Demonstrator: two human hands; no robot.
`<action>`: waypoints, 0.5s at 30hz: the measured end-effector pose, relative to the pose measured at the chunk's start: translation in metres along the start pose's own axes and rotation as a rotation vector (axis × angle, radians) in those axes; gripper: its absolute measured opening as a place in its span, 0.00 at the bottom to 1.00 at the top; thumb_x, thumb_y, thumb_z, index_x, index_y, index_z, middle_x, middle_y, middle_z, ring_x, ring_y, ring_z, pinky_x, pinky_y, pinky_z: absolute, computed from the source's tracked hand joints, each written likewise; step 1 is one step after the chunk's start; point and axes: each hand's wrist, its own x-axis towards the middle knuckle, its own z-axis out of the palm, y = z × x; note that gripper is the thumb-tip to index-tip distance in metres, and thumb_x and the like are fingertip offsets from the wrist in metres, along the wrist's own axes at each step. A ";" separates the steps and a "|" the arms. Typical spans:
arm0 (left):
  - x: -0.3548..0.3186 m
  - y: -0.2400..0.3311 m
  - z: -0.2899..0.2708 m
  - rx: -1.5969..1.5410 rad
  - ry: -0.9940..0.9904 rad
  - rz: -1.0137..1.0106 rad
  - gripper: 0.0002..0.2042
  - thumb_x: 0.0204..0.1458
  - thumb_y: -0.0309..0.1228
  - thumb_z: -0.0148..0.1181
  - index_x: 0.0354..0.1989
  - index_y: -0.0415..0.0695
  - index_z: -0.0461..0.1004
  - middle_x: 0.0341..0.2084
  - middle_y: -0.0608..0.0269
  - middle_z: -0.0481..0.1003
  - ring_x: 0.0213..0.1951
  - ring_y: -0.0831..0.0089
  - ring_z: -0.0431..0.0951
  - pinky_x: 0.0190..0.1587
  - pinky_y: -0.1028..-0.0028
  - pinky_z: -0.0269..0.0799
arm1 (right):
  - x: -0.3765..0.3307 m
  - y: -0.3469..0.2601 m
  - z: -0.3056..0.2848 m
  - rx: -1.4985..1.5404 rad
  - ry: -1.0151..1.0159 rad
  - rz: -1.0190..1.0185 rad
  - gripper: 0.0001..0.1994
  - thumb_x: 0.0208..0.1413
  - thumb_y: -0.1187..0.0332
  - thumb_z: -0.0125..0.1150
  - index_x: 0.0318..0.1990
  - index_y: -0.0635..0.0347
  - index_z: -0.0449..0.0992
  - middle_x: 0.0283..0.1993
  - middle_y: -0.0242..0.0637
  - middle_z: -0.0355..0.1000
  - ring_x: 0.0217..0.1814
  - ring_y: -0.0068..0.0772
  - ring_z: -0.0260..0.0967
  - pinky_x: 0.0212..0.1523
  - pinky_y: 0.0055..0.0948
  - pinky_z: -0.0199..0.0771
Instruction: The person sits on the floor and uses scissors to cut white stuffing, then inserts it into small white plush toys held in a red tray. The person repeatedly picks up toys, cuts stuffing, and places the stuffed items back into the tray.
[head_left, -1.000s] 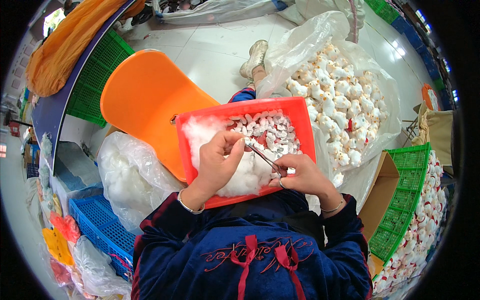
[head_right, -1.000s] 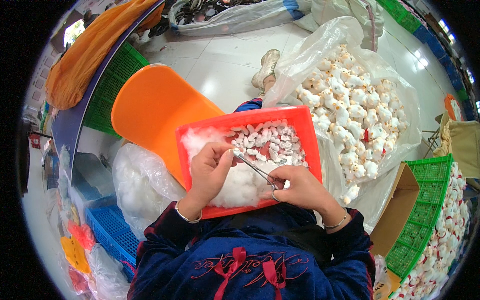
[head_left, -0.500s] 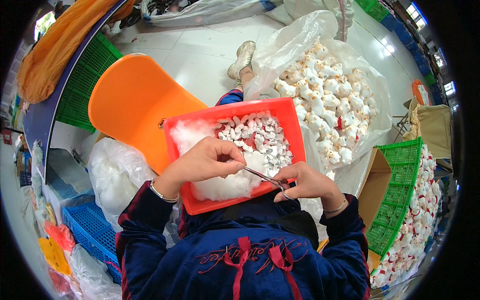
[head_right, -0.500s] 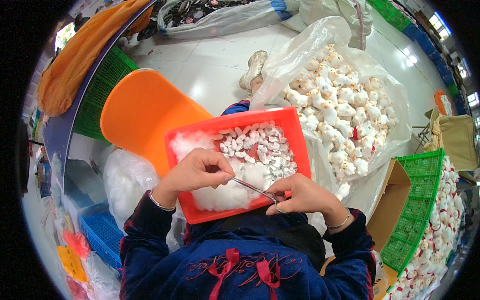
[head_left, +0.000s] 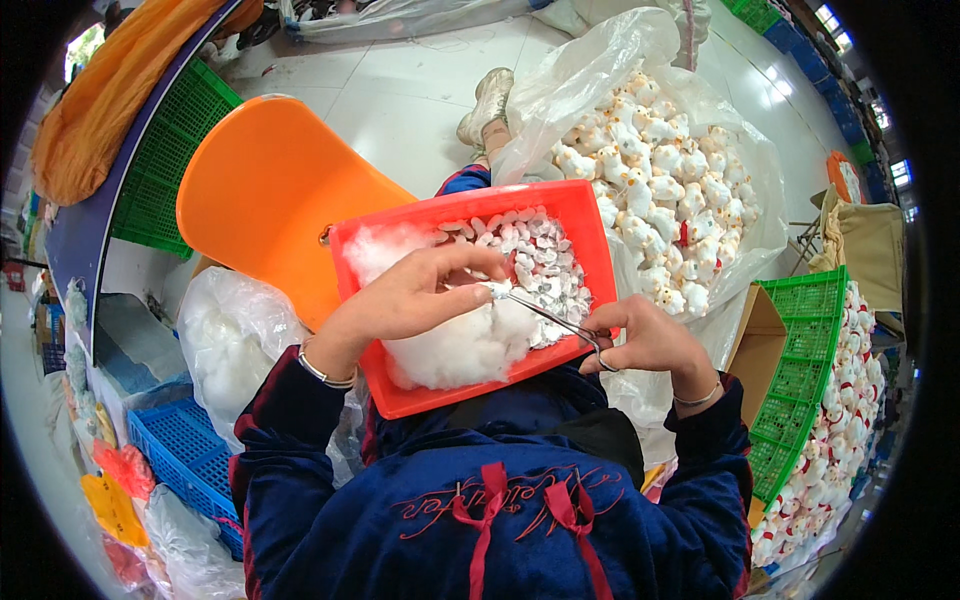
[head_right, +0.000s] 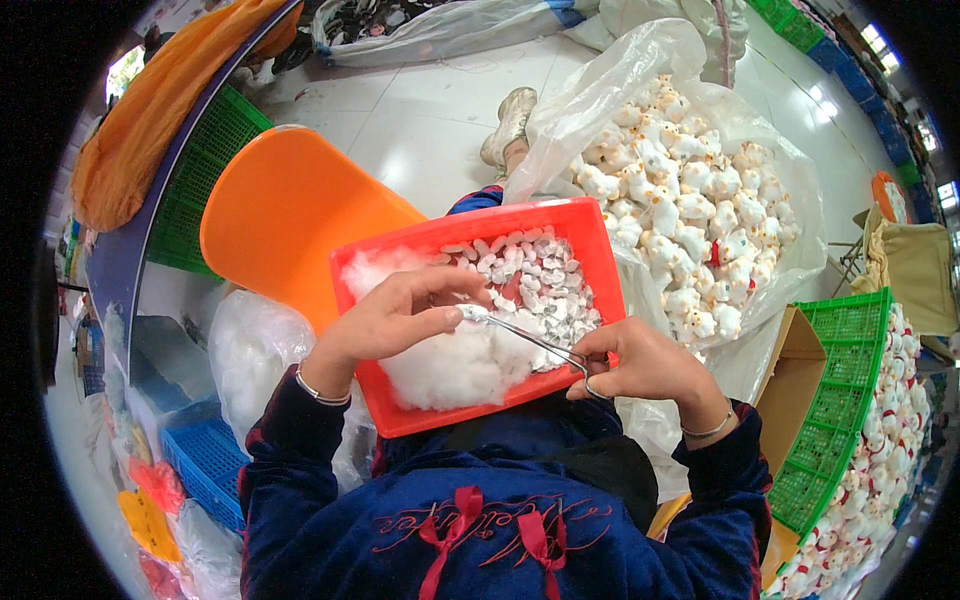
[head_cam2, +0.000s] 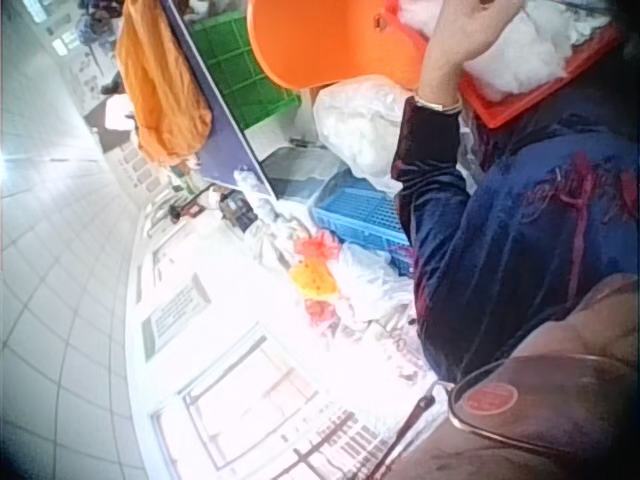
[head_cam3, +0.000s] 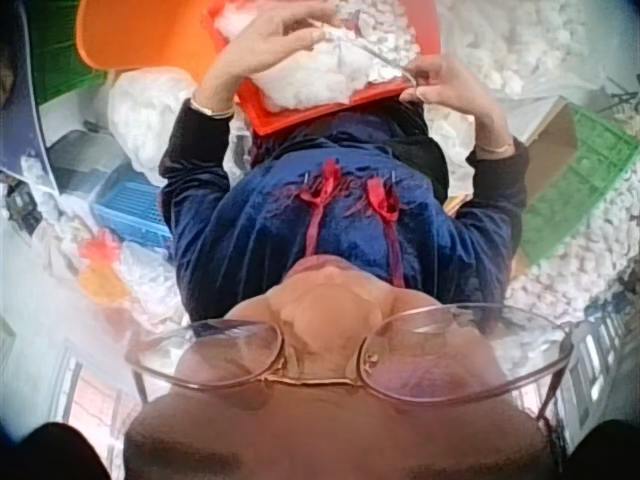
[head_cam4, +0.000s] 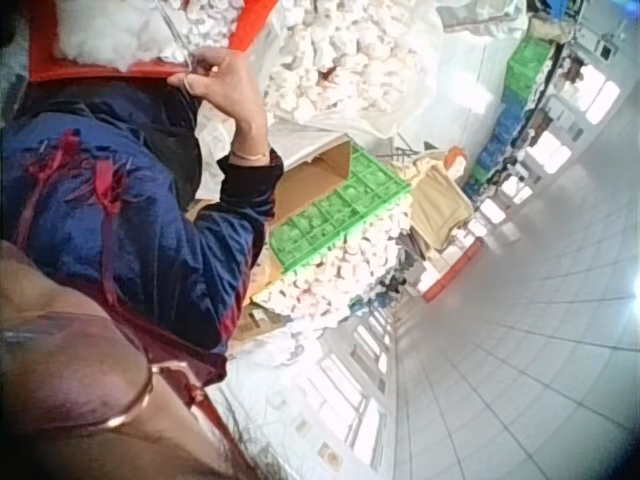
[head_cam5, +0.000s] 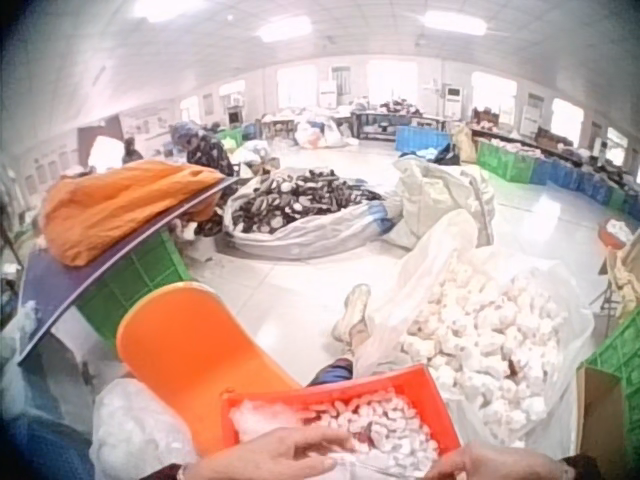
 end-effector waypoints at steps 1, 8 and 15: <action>0.001 -0.001 0.000 -0.016 -0.010 -0.068 0.16 0.61 0.26 0.60 0.57 0.38 0.76 0.42 0.65 0.80 0.40 0.80 0.79 0.43 0.77 0.76 | 0.000 0.000 0.000 -0.003 -0.003 0.011 0.16 0.46 0.63 0.80 0.36 0.66 0.81 0.22 0.30 0.68 0.26 0.21 0.64 0.29 0.29 0.66; 0.001 -0.001 0.006 -0.066 0.042 -0.251 0.10 0.59 0.27 0.63 0.46 0.38 0.83 0.30 0.69 0.80 0.31 0.84 0.76 0.34 0.81 0.72 | 0.000 0.003 0.005 -0.060 0.075 -0.025 0.17 0.45 0.63 0.80 0.36 0.66 0.80 0.24 0.32 0.69 0.27 0.25 0.65 0.30 0.30 0.67; 0.003 -0.015 0.012 -0.083 0.278 -0.151 0.06 0.58 0.25 0.65 0.41 0.37 0.79 0.30 0.69 0.79 0.32 0.84 0.77 0.36 0.82 0.73 | 0.006 -0.003 0.029 -0.100 0.286 -0.205 0.17 0.46 0.63 0.78 0.37 0.65 0.80 0.27 0.39 0.75 0.29 0.33 0.73 0.33 0.33 0.71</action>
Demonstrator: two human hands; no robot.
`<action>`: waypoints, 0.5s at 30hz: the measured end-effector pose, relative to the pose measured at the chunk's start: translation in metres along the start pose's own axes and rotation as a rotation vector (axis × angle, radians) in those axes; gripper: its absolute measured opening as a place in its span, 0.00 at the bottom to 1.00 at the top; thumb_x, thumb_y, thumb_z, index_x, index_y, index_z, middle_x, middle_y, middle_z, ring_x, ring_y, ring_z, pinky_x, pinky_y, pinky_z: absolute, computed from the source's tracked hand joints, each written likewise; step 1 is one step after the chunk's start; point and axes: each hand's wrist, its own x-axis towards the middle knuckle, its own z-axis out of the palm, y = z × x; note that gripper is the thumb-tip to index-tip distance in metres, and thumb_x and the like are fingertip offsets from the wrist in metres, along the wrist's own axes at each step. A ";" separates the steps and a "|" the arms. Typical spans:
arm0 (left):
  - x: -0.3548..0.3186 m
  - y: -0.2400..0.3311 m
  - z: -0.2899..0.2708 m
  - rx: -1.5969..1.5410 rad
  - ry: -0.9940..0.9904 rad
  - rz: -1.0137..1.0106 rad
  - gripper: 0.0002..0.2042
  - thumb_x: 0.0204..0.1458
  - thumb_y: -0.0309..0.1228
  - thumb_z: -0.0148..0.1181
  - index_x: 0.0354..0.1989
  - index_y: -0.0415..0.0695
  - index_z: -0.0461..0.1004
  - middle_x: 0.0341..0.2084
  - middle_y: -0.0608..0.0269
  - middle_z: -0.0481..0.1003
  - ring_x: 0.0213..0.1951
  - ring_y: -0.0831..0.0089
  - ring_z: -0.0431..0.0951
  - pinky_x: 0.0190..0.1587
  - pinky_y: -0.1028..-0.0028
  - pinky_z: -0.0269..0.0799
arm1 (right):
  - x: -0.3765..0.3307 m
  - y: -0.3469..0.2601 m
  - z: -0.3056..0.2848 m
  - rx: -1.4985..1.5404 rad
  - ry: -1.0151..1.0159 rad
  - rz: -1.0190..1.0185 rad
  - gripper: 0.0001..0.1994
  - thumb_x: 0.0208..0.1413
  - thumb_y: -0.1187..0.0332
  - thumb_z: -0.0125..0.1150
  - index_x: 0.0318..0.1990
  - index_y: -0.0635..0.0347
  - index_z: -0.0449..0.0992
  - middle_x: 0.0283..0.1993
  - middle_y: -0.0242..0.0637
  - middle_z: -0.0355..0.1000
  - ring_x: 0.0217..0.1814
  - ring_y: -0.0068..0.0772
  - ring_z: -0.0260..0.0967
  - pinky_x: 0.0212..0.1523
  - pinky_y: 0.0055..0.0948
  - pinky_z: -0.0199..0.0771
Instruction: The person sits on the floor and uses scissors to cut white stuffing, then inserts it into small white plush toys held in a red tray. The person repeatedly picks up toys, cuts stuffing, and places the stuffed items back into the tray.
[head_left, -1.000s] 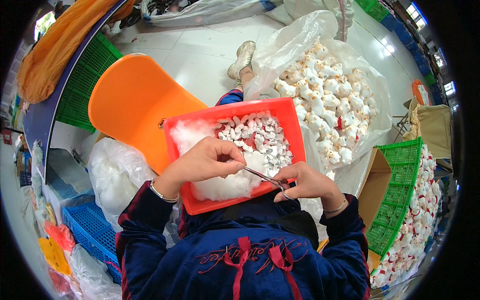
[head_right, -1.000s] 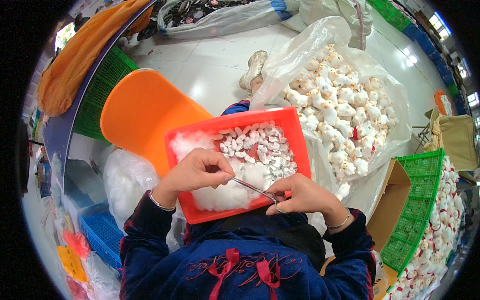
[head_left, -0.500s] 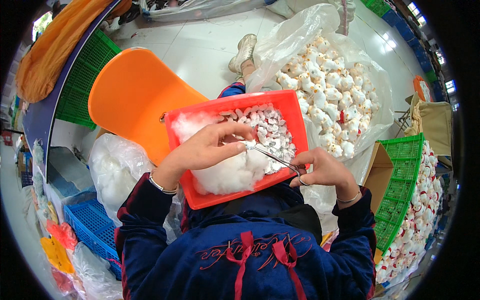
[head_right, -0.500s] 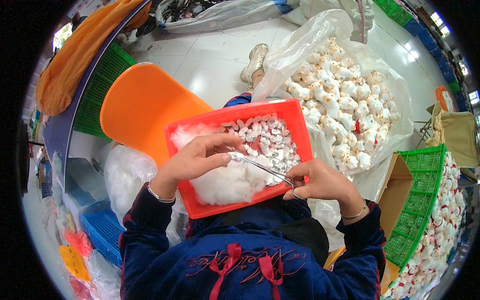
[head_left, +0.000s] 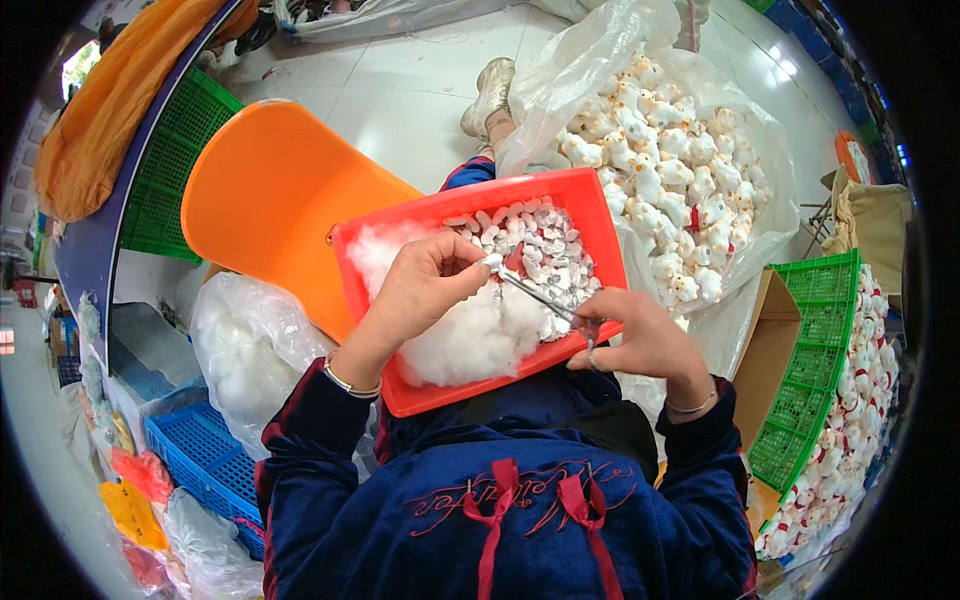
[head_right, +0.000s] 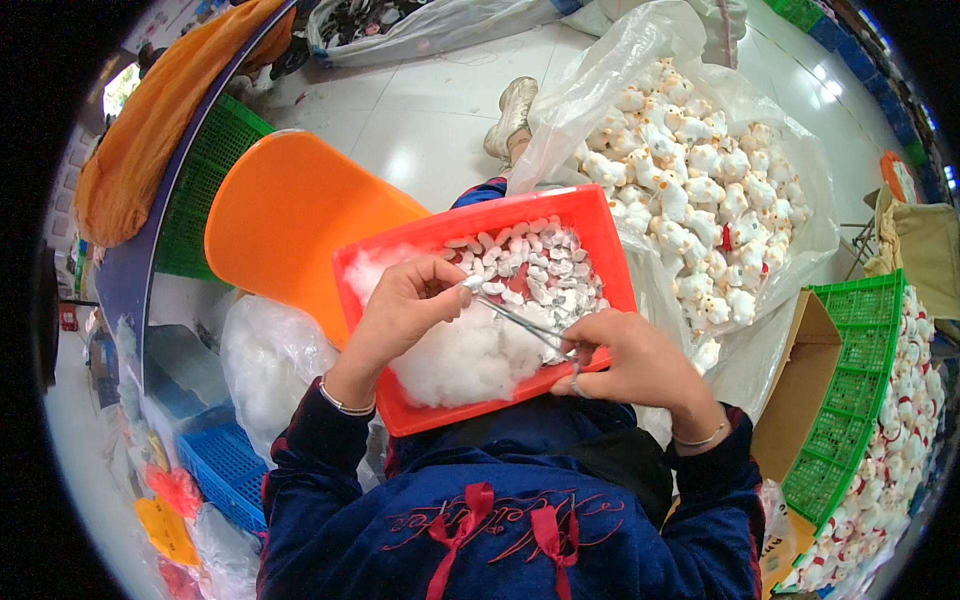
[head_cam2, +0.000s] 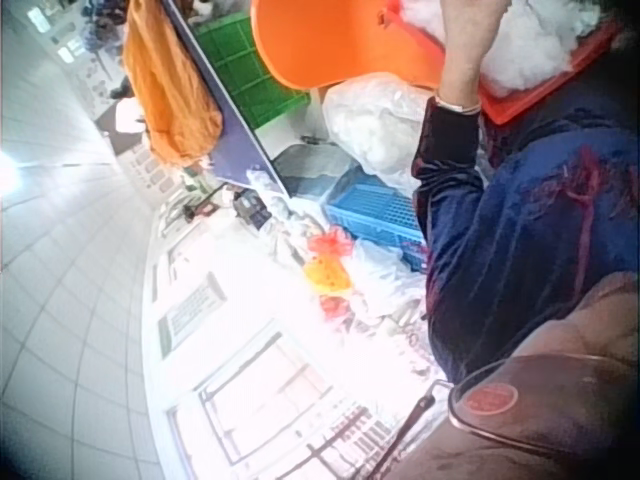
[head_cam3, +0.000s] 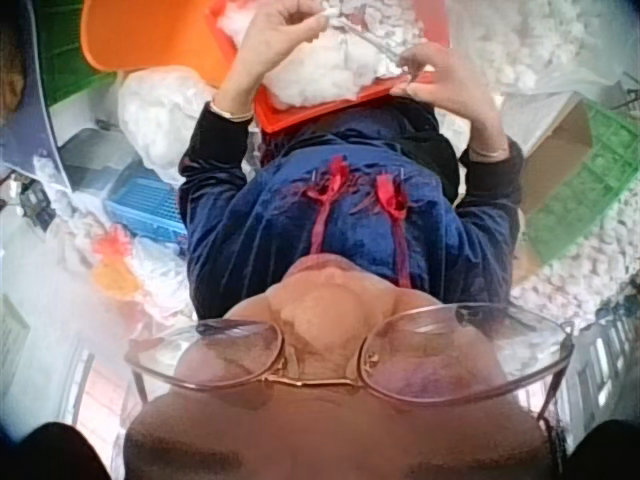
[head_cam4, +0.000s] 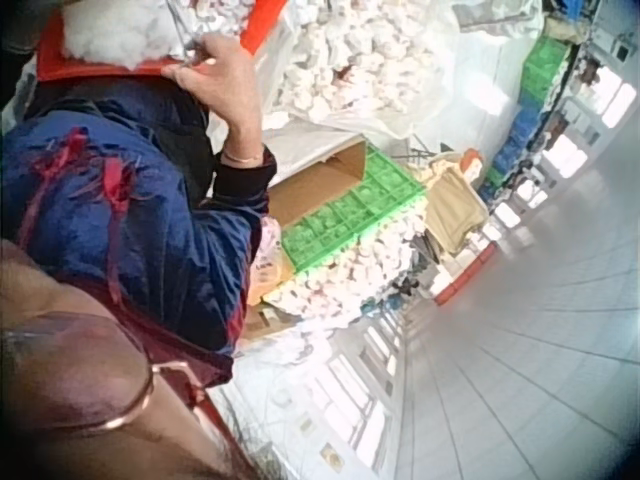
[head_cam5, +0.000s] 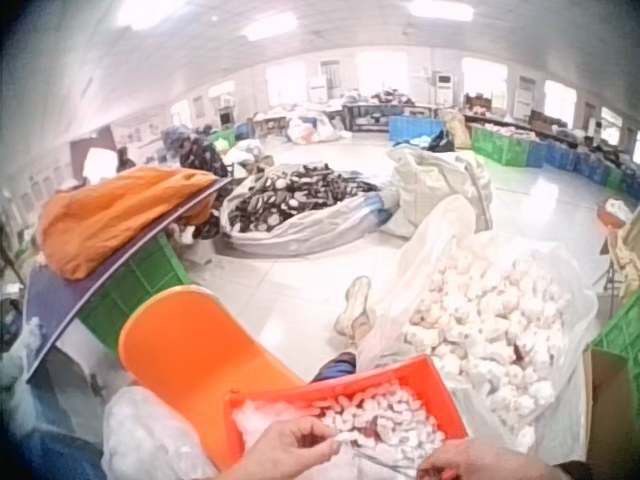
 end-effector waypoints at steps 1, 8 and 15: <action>0.000 -0.002 0.004 -0.027 0.033 0.025 0.06 0.58 0.25 0.66 0.41 0.37 0.79 0.31 0.69 0.79 0.33 0.84 0.77 0.37 0.82 0.73 | 0.001 -0.005 0.007 0.024 0.011 -0.009 0.16 0.47 0.63 0.78 0.37 0.65 0.80 0.27 0.40 0.76 0.29 0.34 0.74 0.33 0.33 0.72; -0.005 0.001 0.022 -0.117 0.170 0.165 0.06 0.60 0.21 0.63 0.44 0.36 0.78 0.36 0.66 0.80 0.37 0.84 0.78 0.42 0.81 0.75 | 0.008 -0.011 0.046 0.141 0.038 0.167 0.14 0.52 0.63 0.74 0.36 0.66 0.81 0.24 0.40 0.74 0.25 0.28 0.71 0.30 0.31 0.70; -0.005 -0.008 0.039 -0.269 0.259 0.258 0.07 0.61 0.22 0.61 0.46 0.36 0.77 0.36 0.66 0.80 0.36 0.83 0.79 0.42 0.80 0.76 | 0.016 -0.020 0.055 0.229 0.074 0.120 0.13 0.54 0.63 0.73 0.38 0.65 0.81 0.23 0.38 0.74 0.26 0.25 0.70 0.30 0.29 0.71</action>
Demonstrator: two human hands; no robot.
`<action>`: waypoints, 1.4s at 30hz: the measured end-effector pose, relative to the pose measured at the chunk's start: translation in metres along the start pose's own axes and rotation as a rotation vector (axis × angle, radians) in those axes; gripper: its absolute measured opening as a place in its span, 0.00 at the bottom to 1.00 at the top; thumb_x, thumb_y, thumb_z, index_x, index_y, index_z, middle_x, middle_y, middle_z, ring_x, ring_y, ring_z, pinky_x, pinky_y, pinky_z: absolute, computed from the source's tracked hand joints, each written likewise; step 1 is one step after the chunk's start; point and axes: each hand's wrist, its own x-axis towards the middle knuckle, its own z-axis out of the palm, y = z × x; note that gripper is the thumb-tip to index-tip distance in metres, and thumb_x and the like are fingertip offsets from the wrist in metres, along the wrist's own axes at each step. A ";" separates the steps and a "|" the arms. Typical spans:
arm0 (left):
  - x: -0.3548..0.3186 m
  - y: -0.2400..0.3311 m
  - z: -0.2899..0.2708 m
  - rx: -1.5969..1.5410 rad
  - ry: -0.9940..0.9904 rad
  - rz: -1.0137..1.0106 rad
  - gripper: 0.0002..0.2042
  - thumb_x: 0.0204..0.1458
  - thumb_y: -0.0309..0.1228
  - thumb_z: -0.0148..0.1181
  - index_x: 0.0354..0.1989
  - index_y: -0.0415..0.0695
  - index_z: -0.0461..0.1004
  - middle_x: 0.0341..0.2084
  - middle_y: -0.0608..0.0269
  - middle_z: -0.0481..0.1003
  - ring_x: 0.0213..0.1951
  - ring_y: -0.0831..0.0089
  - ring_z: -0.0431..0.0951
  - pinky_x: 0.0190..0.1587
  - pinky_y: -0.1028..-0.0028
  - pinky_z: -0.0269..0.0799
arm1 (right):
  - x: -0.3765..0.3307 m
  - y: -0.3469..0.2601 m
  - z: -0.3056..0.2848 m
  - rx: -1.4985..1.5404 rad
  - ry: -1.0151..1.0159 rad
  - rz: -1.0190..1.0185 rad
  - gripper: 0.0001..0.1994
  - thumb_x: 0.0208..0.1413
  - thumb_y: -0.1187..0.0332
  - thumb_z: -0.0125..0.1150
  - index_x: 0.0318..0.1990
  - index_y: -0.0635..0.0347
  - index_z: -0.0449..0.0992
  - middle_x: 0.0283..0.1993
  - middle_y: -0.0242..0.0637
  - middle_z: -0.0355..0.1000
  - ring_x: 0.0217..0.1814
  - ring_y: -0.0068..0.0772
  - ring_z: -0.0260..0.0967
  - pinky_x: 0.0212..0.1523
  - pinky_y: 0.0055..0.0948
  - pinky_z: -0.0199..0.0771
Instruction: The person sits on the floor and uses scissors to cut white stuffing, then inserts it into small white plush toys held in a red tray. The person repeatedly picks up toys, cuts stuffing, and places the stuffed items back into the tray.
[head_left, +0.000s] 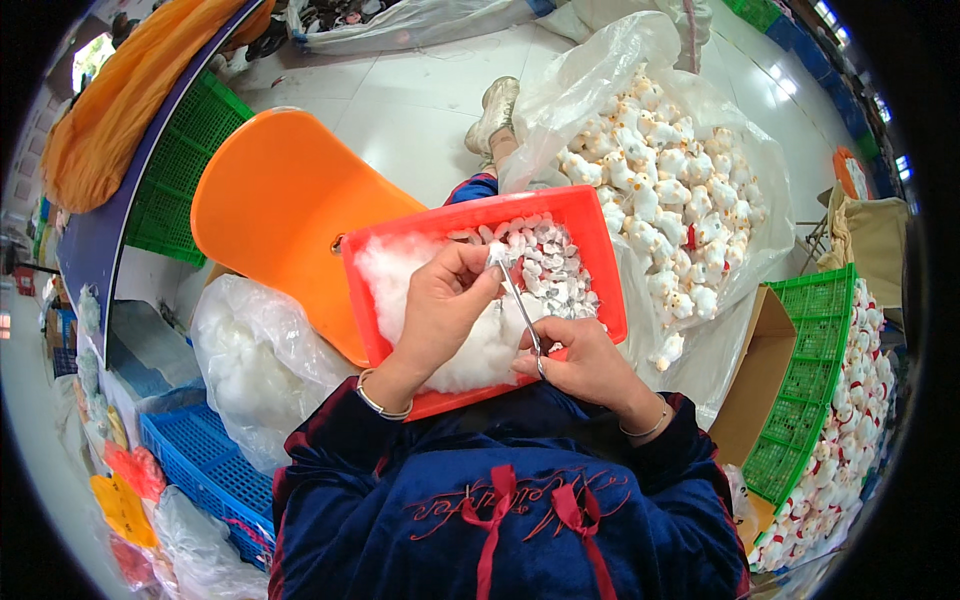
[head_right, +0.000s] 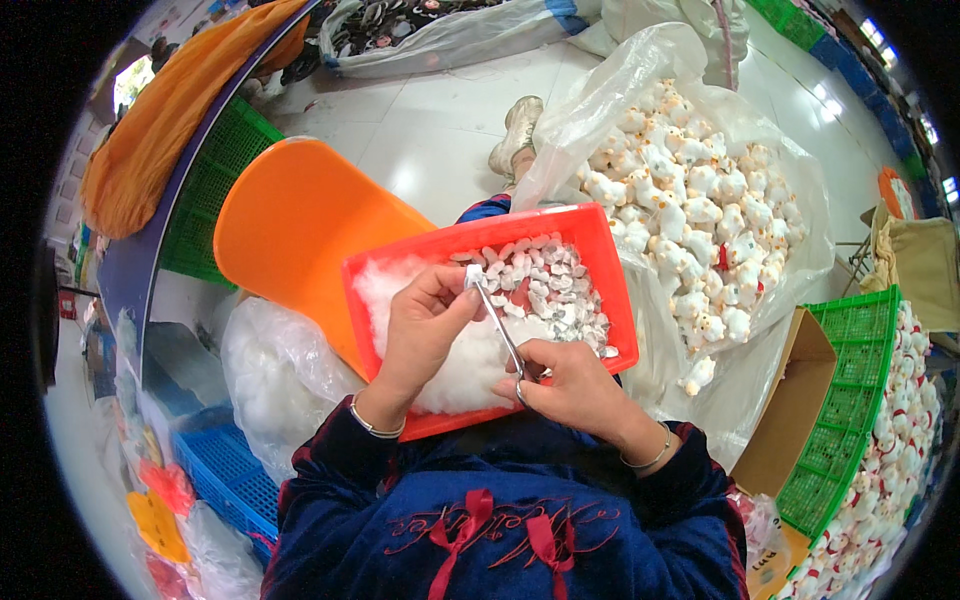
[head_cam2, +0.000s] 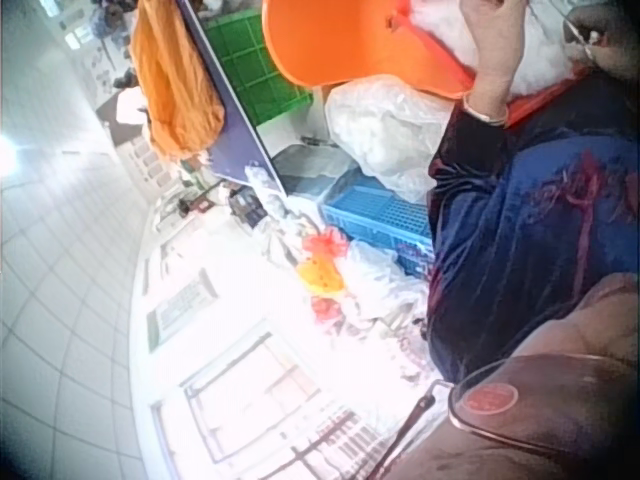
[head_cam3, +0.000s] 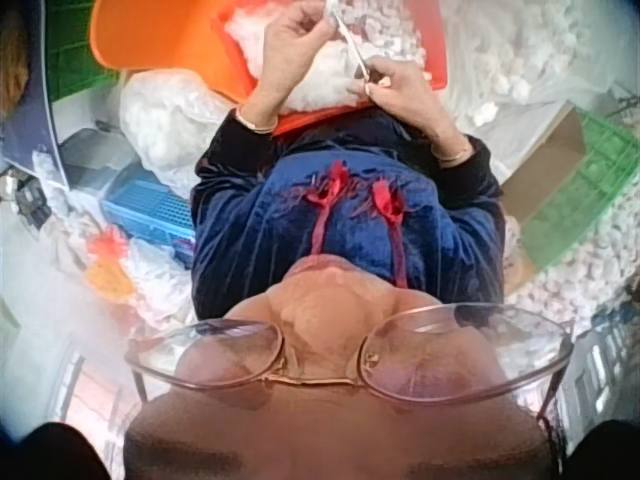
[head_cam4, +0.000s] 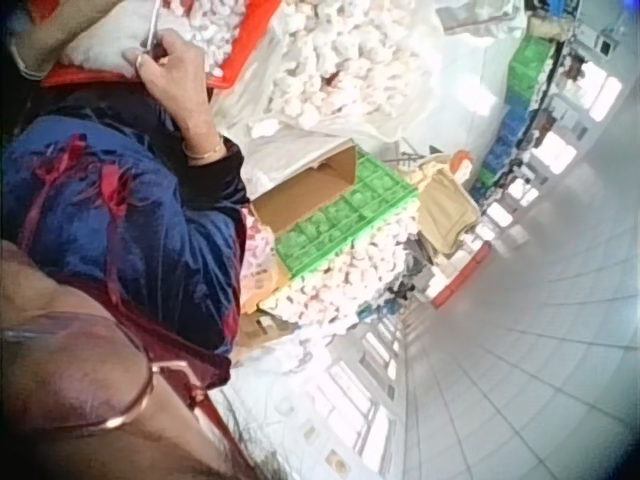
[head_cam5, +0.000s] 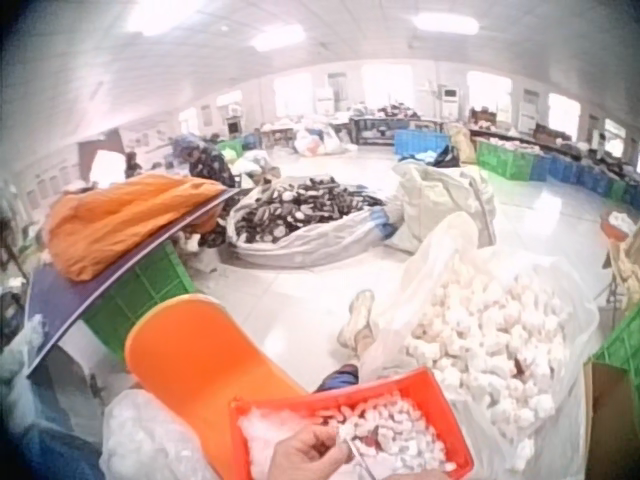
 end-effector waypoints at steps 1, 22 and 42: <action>-0.001 -0.001 0.000 0.008 -0.026 -0.021 0.06 0.61 0.22 0.61 0.46 0.36 0.77 0.36 0.66 0.80 0.36 0.83 0.79 0.42 0.80 0.76 | 0.001 0.000 0.000 -0.001 0.006 -0.014 0.13 0.54 0.63 0.73 0.38 0.65 0.81 0.23 0.38 0.74 0.26 0.25 0.70 0.30 0.29 0.71; 0.007 0.005 -0.017 -0.114 -0.050 -0.117 0.06 0.64 0.26 0.61 0.45 0.36 0.77 0.36 0.61 0.81 0.38 0.75 0.84 0.40 0.77 0.81 | 0.004 0.003 -0.002 -0.066 0.095 0.002 0.13 0.48 0.66 0.74 0.38 0.61 0.80 0.27 0.35 0.73 0.31 0.37 0.70 0.36 0.37 0.68; 0.000 0.009 -0.020 0.639 -0.589 -0.148 0.07 0.56 0.23 0.61 0.42 0.38 0.80 0.30 0.62 0.80 0.33 0.74 0.80 0.39 0.73 0.76 | 0.001 0.009 -0.112 -0.944 -0.246 -0.043 0.26 0.39 0.65 0.73 0.50 0.63 0.78 0.47 0.45 0.72 0.59 0.51 0.66 0.59 0.43 0.69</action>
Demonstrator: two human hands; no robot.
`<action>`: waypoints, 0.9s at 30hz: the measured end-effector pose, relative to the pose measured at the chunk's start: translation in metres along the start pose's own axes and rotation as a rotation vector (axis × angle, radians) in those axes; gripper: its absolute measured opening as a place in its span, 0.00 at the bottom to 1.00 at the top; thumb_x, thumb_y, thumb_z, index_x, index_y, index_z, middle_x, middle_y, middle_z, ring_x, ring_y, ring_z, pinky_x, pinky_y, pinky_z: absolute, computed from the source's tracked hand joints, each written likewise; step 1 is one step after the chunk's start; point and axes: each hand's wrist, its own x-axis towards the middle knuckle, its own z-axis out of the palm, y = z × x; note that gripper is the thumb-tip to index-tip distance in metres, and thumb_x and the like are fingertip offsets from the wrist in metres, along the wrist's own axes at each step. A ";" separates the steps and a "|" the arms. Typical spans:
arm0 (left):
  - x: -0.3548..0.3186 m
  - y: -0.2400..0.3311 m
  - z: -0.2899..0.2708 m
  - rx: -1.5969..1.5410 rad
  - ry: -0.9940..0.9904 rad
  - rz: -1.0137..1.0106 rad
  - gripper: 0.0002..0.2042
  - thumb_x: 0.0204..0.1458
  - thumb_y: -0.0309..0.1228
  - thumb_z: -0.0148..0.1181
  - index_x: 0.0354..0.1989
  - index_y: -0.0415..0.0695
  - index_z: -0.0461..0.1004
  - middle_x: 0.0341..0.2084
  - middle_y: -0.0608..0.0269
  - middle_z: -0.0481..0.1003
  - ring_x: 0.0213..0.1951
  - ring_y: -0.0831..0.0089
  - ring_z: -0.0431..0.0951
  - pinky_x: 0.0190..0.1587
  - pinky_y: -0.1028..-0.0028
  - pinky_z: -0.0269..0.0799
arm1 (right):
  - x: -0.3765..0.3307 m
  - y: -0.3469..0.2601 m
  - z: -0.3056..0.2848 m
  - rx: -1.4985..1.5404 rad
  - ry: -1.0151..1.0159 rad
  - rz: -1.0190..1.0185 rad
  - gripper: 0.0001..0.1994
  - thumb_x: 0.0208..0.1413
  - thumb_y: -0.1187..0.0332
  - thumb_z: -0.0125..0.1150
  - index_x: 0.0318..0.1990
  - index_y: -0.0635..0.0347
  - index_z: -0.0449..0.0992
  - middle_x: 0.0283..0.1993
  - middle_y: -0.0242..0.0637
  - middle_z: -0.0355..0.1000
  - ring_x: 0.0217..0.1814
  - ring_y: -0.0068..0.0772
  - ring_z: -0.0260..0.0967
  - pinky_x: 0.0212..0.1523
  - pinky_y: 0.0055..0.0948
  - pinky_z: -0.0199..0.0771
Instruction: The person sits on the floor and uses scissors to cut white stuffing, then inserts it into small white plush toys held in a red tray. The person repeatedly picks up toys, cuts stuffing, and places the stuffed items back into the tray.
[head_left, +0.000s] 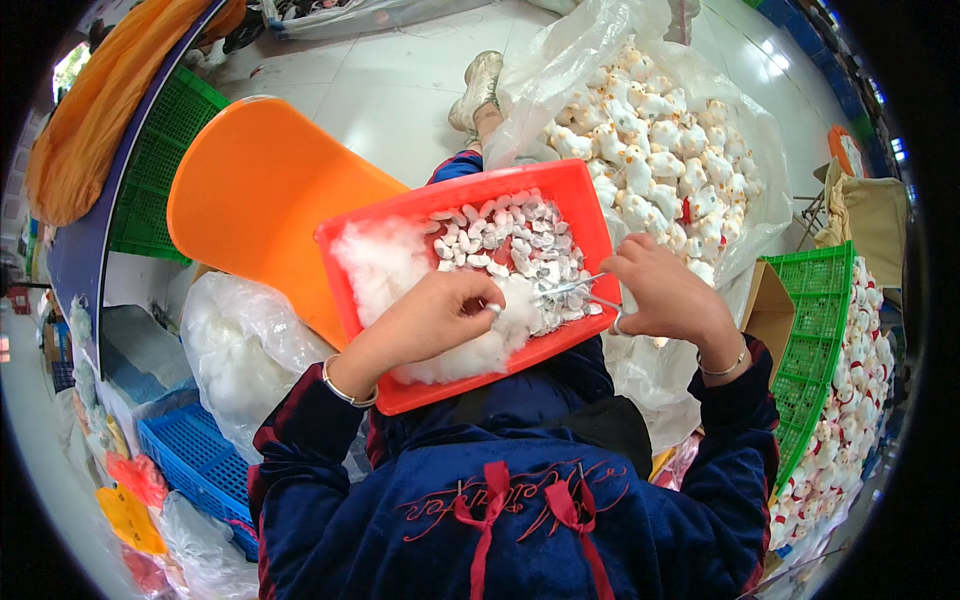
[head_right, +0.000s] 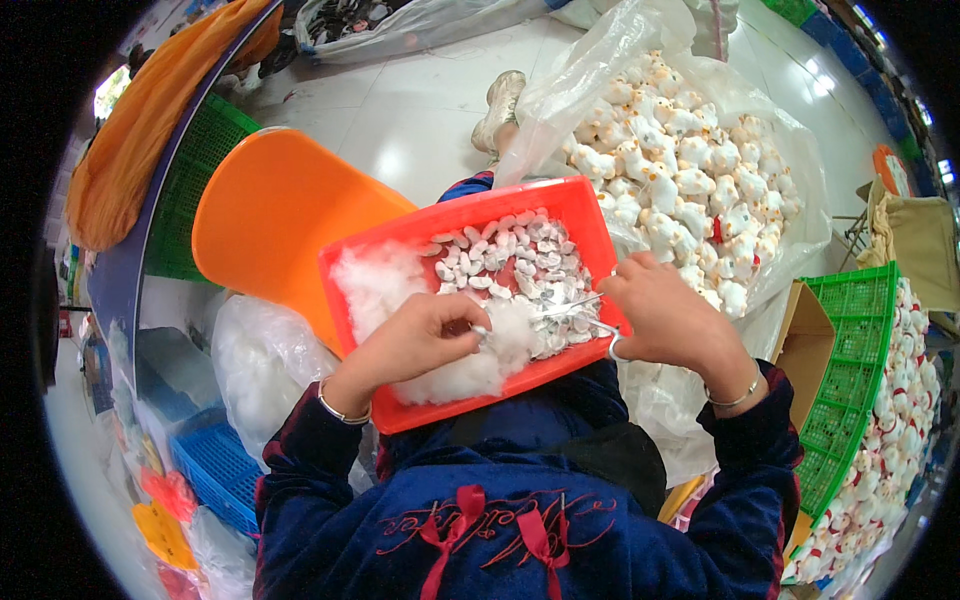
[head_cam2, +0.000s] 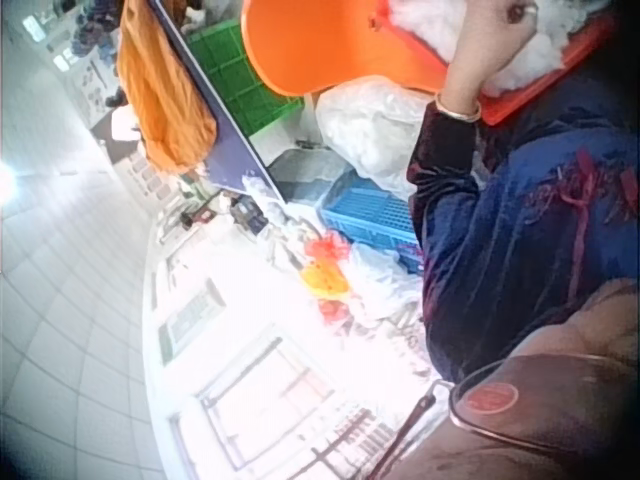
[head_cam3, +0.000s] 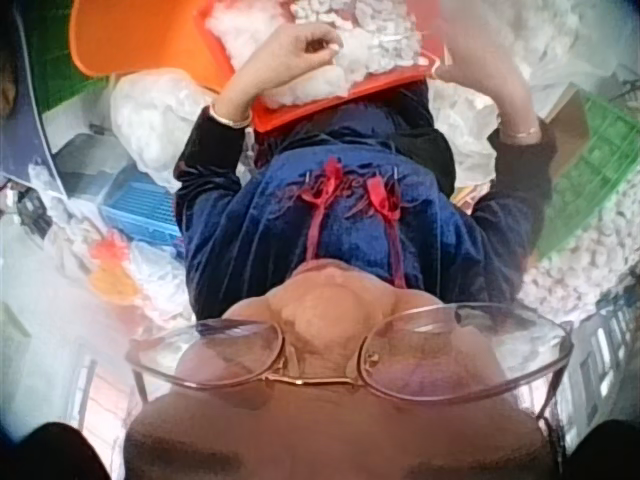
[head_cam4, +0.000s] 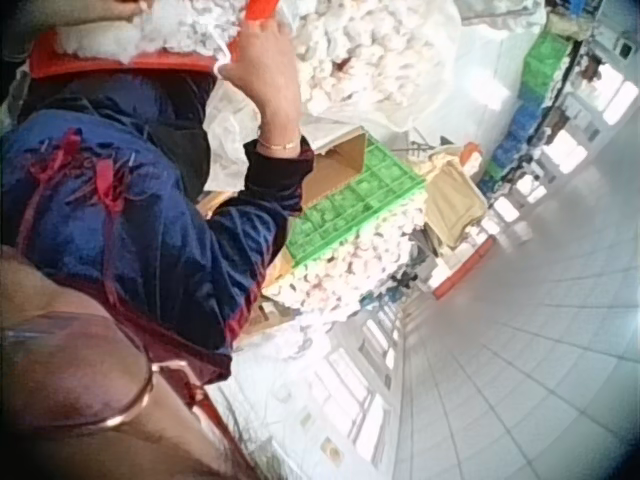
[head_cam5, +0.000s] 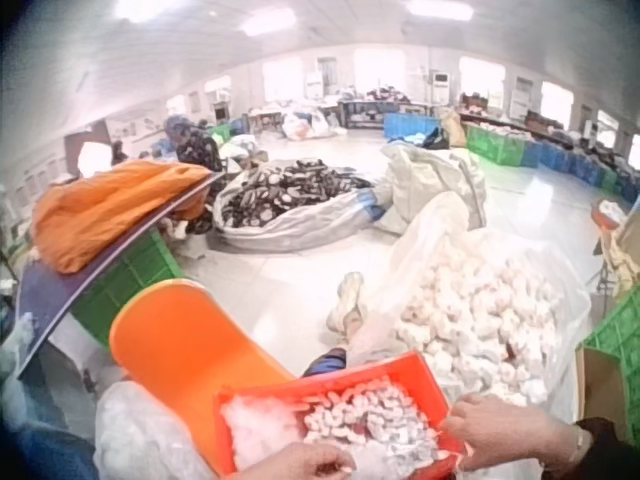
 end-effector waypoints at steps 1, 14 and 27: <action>0.002 0.000 0.002 0.086 -0.044 0.004 0.08 0.56 0.24 0.61 0.42 0.38 0.80 0.31 0.58 0.80 0.34 0.70 0.81 0.40 0.71 0.76 | 0.003 -0.002 0.006 -0.042 -0.032 -0.011 0.25 0.39 0.65 0.73 0.48 0.63 0.78 0.47 0.46 0.72 0.59 0.51 0.66 0.59 0.44 0.69; 0.001 -0.018 -0.010 -0.183 0.226 -0.143 0.06 0.65 0.29 0.57 0.41 0.41 0.78 0.31 0.67 0.78 0.33 0.81 0.77 0.37 0.75 0.75 | 0.000 0.010 0.003 0.616 0.165 -0.108 0.18 0.43 0.71 0.76 0.44 0.65 0.81 0.36 0.40 0.77 0.38 0.40 0.75 0.44 0.35 0.75; 0.018 0.024 -0.002 -1.138 0.592 0.143 0.08 0.70 0.39 0.49 0.44 0.50 0.69 0.25 0.69 0.66 0.22 0.81 0.63 0.23 0.81 0.58 | 0.038 -0.052 0.020 0.578 0.016 -0.182 0.20 0.47 0.63 0.75 0.45 0.64 0.80 0.36 0.41 0.77 0.39 0.42 0.75 0.45 0.36 0.75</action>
